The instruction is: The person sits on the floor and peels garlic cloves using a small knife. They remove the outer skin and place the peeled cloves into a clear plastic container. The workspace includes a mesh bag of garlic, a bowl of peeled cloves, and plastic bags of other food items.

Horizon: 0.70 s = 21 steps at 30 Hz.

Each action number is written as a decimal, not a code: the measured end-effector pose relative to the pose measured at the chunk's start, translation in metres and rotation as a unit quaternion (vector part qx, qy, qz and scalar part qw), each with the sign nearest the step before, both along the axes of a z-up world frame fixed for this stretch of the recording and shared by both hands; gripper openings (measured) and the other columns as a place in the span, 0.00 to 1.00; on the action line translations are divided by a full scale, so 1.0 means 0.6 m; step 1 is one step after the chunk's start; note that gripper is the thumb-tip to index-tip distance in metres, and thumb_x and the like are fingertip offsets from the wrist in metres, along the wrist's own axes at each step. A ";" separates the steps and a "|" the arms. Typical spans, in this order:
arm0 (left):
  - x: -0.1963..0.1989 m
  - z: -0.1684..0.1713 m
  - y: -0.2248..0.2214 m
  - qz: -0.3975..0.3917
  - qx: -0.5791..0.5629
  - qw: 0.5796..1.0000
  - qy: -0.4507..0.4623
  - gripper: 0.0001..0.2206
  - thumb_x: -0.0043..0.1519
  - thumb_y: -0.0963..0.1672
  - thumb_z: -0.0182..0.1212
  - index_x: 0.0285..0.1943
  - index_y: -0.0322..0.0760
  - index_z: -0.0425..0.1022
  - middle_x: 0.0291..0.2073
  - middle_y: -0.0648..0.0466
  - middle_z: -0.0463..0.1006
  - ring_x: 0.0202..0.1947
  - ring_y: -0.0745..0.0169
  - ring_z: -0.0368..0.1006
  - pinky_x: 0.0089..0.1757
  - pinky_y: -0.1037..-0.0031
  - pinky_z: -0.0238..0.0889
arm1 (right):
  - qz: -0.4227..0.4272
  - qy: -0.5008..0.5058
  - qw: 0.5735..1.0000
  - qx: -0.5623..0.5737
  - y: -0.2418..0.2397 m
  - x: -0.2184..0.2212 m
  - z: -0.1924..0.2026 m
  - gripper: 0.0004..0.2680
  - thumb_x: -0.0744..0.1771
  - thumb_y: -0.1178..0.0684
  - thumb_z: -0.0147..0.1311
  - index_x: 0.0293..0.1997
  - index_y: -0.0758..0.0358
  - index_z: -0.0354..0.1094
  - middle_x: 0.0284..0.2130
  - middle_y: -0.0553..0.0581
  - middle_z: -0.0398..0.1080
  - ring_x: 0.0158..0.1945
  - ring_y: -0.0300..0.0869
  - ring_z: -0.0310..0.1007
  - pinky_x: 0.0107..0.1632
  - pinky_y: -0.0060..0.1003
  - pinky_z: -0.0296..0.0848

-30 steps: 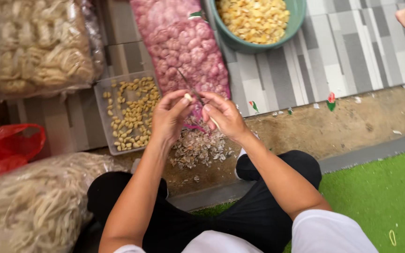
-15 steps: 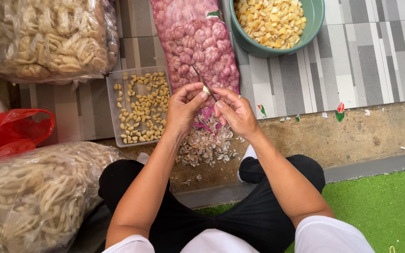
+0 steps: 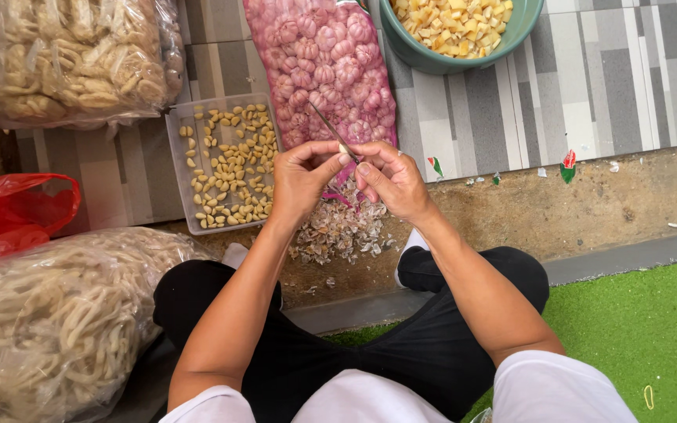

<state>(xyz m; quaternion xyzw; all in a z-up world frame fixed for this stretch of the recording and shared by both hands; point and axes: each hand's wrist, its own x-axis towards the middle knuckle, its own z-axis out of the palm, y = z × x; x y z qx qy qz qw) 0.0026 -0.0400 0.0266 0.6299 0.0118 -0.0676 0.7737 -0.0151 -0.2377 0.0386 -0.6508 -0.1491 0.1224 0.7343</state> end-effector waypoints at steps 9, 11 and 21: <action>-0.015 0.034 0.008 0.006 0.169 0.957 -0.236 0.08 0.60 0.37 0.71 0.47 0.33 0.83 0.41 0.52 0.84 0.42 0.69 0.79 0.43 0.78 0.75 | 0.002 0.102 0.993 0.062 0.001 -0.002 0.003 0.08 0.73 0.58 0.50 0.59 0.66 0.65 0.29 0.54 0.69 0.26 0.33 0.65 0.28 0.25 0.65; -0.010 0.035 0.003 -0.001 0.113 0.977 -0.181 0.08 0.61 0.37 0.70 0.48 0.33 0.83 0.42 0.52 0.83 0.41 0.70 0.79 0.42 0.79 0.75 | 0.010 0.141 0.984 0.105 -0.001 0.001 0.013 0.09 0.73 0.58 0.49 0.60 0.67 0.66 0.29 0.54 0.70 0.25 0.33 0.64 0.28 0.26 0.65; -0.004 0.007 0.007 -0.043 -0.008 0.997 -0.066 0.10 0.63 0.38 0.67 0.54 0.31 0.81 0.41 0.53 0.84 0.41 0.72 0.79 0.42 0.80 0.74 | 0.016 0.119 0.986 0.115 -0.006 0.005 0.005 0.07 0.74 0.57 0.48 0.58 0.66 0.66 0.31 0.56 0.71 0.26 0.34 0.66 0.28 0.27 0.66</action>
